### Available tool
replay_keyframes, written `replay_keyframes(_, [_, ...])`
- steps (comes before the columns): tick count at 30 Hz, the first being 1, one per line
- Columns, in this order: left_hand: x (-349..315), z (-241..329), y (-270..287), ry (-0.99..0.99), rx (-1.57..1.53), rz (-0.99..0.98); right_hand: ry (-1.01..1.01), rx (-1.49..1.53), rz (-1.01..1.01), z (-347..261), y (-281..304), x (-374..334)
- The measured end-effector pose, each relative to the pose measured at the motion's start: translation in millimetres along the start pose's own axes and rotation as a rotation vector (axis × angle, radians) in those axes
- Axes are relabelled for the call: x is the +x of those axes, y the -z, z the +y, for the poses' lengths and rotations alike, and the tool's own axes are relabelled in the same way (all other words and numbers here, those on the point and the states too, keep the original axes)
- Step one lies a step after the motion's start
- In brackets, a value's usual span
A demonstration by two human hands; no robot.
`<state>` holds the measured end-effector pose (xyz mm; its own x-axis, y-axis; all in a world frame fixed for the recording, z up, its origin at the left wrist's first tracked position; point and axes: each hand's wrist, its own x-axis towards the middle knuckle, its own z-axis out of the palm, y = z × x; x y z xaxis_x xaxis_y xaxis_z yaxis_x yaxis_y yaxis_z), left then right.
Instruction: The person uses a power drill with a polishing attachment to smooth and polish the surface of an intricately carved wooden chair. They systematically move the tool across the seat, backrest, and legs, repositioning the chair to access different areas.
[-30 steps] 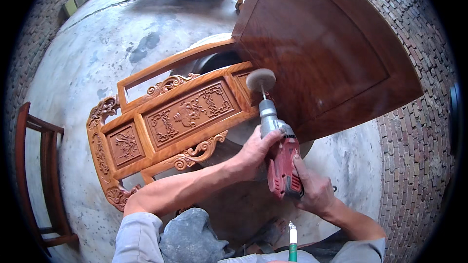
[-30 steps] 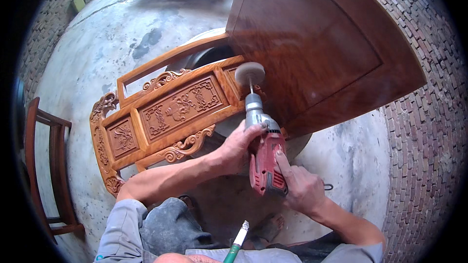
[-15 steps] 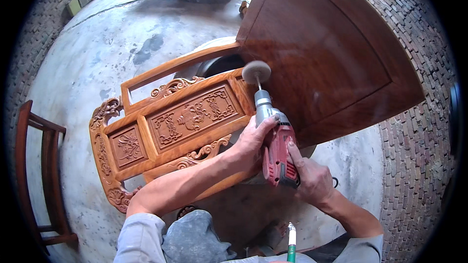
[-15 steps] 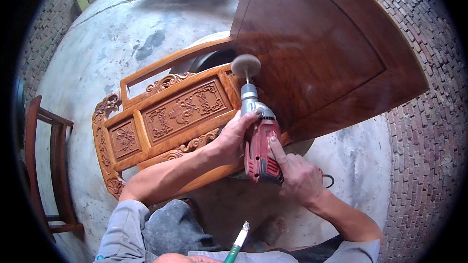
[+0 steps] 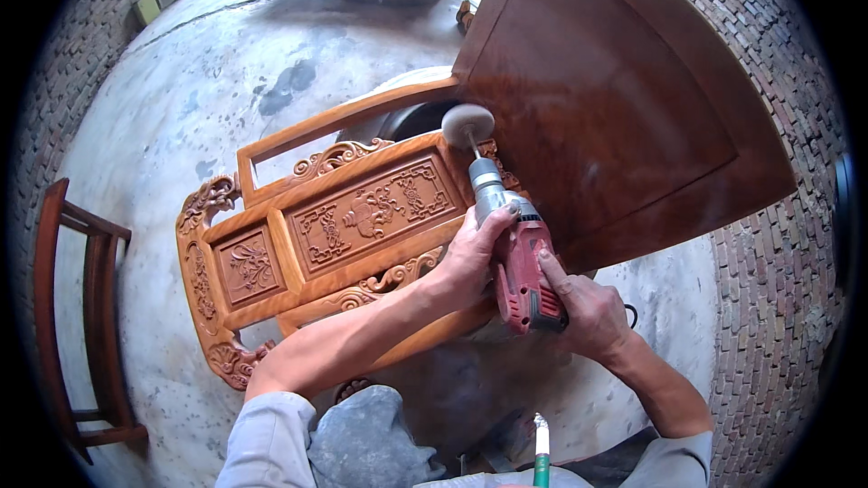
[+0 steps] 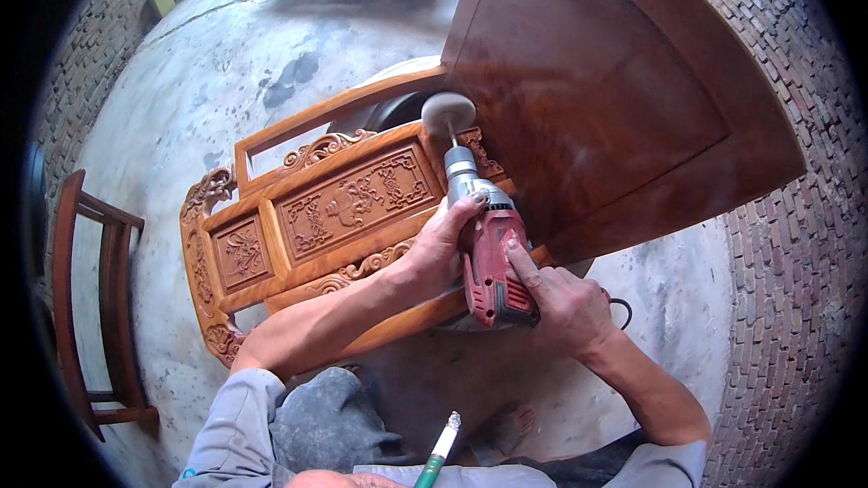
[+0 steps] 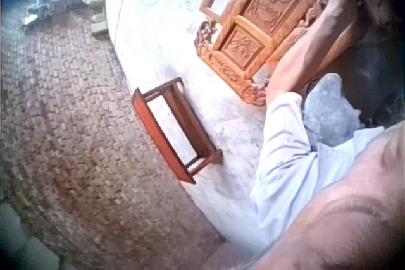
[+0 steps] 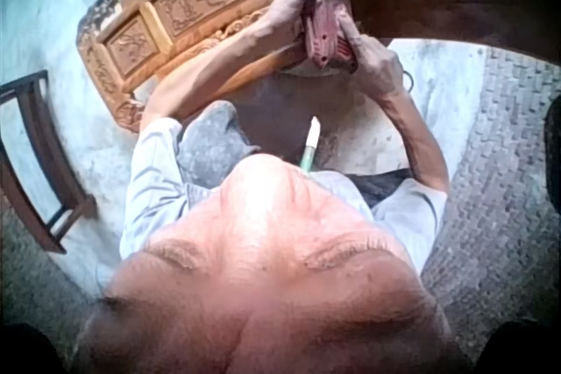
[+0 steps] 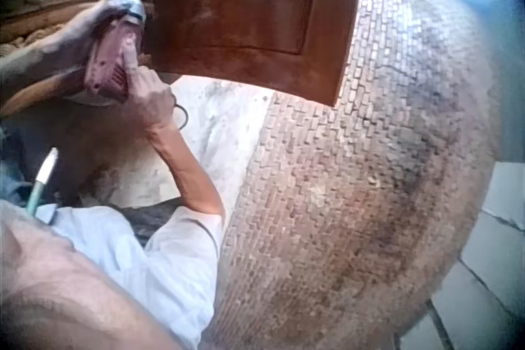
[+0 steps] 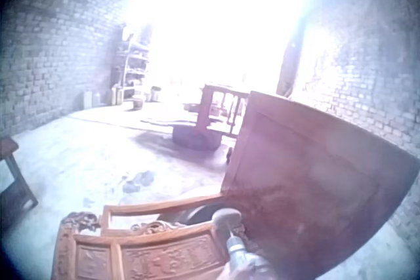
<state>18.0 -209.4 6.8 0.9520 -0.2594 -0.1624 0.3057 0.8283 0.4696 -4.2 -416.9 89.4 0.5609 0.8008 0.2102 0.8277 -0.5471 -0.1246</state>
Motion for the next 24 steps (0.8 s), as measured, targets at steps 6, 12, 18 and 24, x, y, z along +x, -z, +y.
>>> replay_keyframes(6, [-24.7, -20.6, -13.2, 0.078, 0.035, -0.014, -0.027, 0.009, -0.043, -11.0, 19.0, -30.3])
replay_keyframes(12, [-43.7, -44.5, -22.4, 0.158, 0.160, -0.040, -0.087, 0.062, -0.068, -25.7, 27.6, -68.3])
replay_keyframes(18, [-29.9, -32.8, -22.1, 0.160, 0.189, 0.060, -0.120, 0.093, -0.049, -24.2, 15.7, -59.5])
replay_keyframes(24, [-36.5, 33.9, -15.1, 0.372, 0.200, 0.187, -0.151, 0.272, -0.167, -64.0, -3.4, -7.8])
